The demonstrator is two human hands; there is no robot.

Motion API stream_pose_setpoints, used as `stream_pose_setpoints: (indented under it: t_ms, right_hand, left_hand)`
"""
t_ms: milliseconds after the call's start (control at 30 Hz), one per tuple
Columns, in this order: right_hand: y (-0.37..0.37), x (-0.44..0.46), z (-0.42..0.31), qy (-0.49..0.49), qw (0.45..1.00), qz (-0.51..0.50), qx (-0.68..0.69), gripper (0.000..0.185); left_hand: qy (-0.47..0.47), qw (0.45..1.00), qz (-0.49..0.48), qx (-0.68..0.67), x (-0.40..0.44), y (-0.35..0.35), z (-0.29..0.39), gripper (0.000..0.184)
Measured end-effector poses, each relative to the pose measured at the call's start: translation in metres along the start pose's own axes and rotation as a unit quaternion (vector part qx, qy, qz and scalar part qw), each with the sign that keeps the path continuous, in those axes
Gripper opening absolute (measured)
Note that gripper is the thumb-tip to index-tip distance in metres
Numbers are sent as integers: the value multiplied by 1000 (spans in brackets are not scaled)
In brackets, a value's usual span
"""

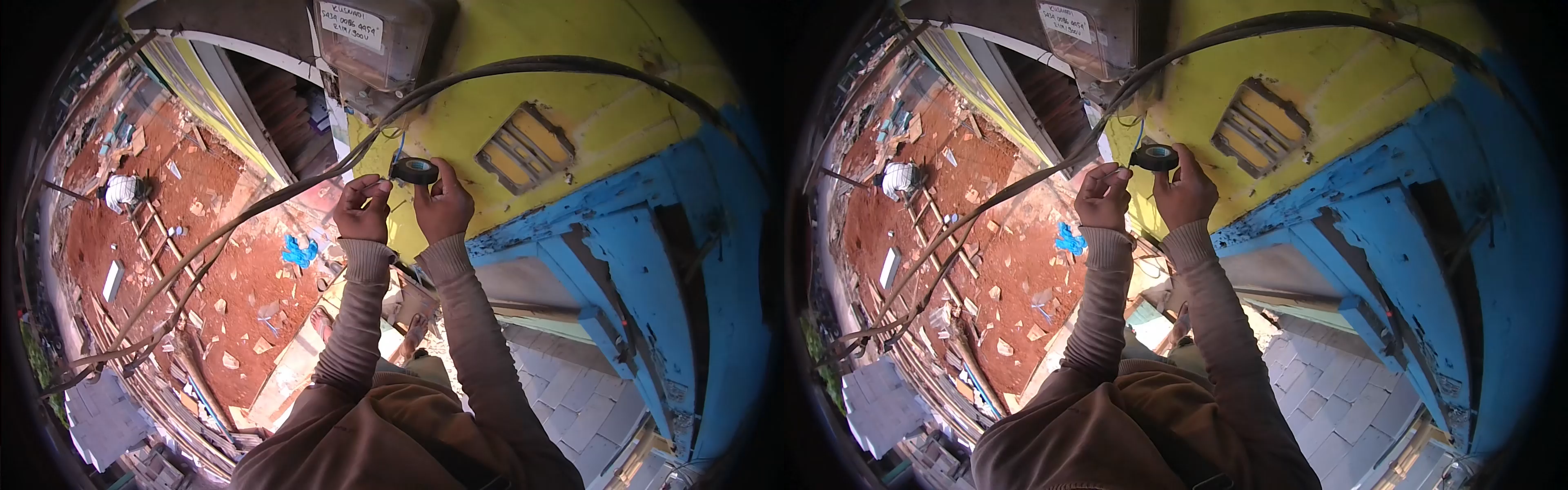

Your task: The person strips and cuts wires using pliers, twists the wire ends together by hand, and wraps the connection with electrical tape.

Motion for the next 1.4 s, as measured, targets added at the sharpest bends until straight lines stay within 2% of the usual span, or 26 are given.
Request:
stream_pose_setpoints:
  t_ms: [33, 100, 167, 233, 333, 400, 467, 533, 600, 667, 833, 900, 933, 1000, 1133, 1200, 1233, 1300, 1400]
  right_hand:
    - [-1, -2, 0, -2, 1000, 2, -1, 39]
    - [-6, -4, 1, -58, 996, -63, -11, 35]
    - [-11, -4, -1, -61, 995, -70, -31, 33]
    - [-12, -1, -9, -63, 994, -76, -52, 31]
    - [-16, 4, -12, -27, 988, -106, -105, 29]
    - [-31, 6, -5, -24, 968, -249, -33, 27]
    - [-38, 10, -1, -28, 972, -235, -10, 28]
    - [-36, 14, -7, -31, 975, -220, 13, 29]
    - [-34, 17, -12, -40, 967, -234, -90, 29]
    - [-35, 18, -18, -35, 964, -242, -101, 28]
    - [-29, 17, -19, -4, 963, -256, -86, 27]
    - [-9, 18, -31, 9, 983, -156, -95, 25]
    - [-2, 18, -37, 11, 983, -157, -95, 25]
    - [8, 19, -48, 35, 988, -149, -12, 25]
    - [9, 31, -61, 87, 987, -124, 45, 28]
    - [10, 38, -73, 85, 969, -232, -5, 32]
    - [7, 39, -75, 87, 969, -233, -5, 32]
    - [-6, 43, -79, 100, 957, -257, -90, 32]
    - [-17, 48, -79, 104, 949, -284, -92, 29]
  left_hand:
    - [1, 1000, -2, 1, 0, 0, 2, 28]
    - [53, 998, 10, -14, 2, 0, 6, 26]
    - [55, 998, -6, -9, 2, 2, 11, 26]
    - [97, 995, -3, -33, 2, 2, 11, 27]
    - [110, 993, -8, -35, 3, 1, 13, 25]
    - [115, 992, -23, -43, 6, 2, 11, 26]
    - [118, 991, -37, -51, 8, 3, 10, 26]
    - [114, 991, -32, -54, 6, 2, 15, 37]
    - [128, 990, -28, -51, 3, 1, 16, 43]
    - [137, 989, -27, -41, 8, 3, 12, 55]
    - [110, 993, 6, -44, 5, 4, 6, 58]
    - [100, 994, 4, -55, 3, 2, 5, 60]
    - [99, 993, 14, -67, 0, -2, 9, 61]
    - [89, 993, 24, -73, 0, -2, 11, 60]
    - [90, 993, -1, -82, 6, 2, 8, 58]
    - [73, 996, 6, -48, 6, 2, 7, 58]
    - [73, 996, 8, -49, 7, 3, 4, 58]
    - [52, 997, -6, -63, 8, 4, -2, 60]
    - [31, 997, 12, -73, 3, 2, -1, 59]
Point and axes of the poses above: each hand's wrist, its own x-axis towards the middle knuckle, its own y-axis out of the back of the hand, z = x × y, the point moved 2 cm from there along x, towards the middle knuckle, and after that the axes turned 11 degrees about z, right-handed, at the moved point
